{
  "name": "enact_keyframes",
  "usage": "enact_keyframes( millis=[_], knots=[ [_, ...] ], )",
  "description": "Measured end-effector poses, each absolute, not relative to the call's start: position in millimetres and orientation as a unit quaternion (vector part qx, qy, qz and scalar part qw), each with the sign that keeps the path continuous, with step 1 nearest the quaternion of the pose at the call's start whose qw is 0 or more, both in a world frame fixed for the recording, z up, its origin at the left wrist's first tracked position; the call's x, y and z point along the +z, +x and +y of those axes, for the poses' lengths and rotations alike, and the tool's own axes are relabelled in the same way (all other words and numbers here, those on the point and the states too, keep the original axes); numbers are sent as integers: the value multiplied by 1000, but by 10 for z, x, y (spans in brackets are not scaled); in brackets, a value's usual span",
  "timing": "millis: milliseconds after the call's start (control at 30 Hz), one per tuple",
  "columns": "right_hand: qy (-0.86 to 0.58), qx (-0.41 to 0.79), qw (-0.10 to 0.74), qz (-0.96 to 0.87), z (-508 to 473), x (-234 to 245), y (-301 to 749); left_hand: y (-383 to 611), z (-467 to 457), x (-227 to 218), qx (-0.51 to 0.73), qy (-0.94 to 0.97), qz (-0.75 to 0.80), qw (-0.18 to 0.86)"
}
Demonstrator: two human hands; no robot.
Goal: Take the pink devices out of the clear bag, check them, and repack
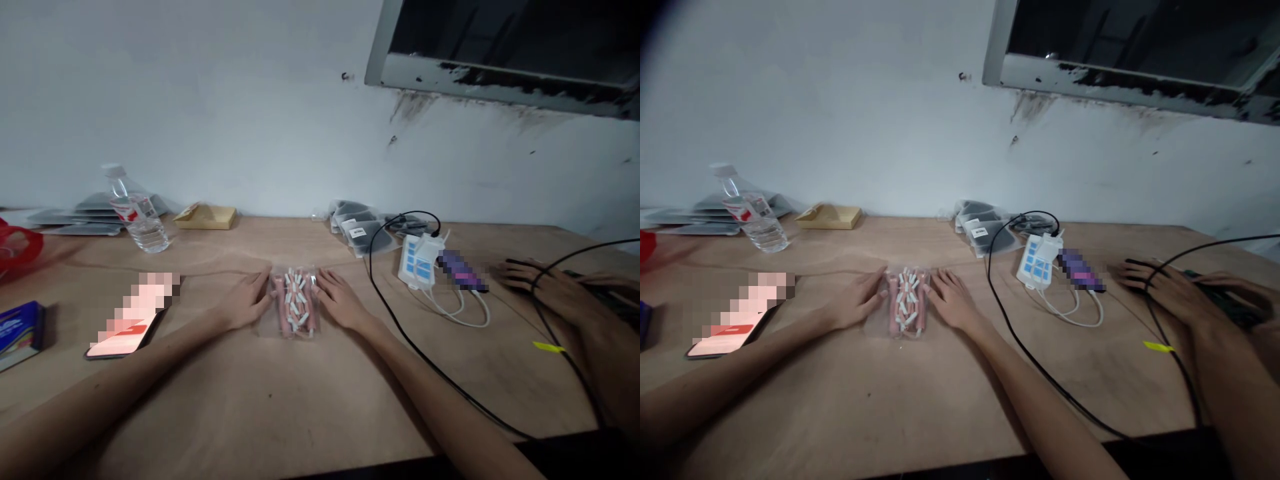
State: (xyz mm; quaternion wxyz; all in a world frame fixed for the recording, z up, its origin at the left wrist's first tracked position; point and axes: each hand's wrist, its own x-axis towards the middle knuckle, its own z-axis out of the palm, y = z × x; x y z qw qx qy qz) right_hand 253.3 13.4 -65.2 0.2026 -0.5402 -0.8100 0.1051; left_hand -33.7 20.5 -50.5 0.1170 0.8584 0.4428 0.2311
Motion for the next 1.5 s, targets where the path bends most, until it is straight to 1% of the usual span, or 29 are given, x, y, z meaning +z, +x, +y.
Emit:
enact_keyframes(
  millis=[133, 267, 433, 600, 733, 867, 1167, 1500],
  knots=[
    [-491, 107, 159, -850, 107, -589, 2588, -343, 177, -579, 185, 859, 474, 54],
    [-488, 110, 133, -856, 82, -562, 2595, -311, 139, -560, 132, 853, 503, 38],
    [-523, 94, 154, -833, 61, -615, 2523, -310, 138, -565, 122, 849, 512, 43],
    [-497, 91, 180, -844, 63, -624, 2534, -305, 142, -592, 129, 847, 515, 37],
    [-474, 115, 164, -857, 69, -589, 2579, -294, 124, -561, 134, 848, 512, 43],
    [-480, 133, 152, -854, 74, -571, 2589, -291, 119, -542, 132, 849, 509, 44],
    [-479, 129, 169, -852, 82, -580, 2568, -297, 132, -574, 114, 849, 515, 39],
    [-473, 114, 186, -854, 106, -635, 2602, -278, 138, -609, 125, 849, 512, 36]
  ],
)
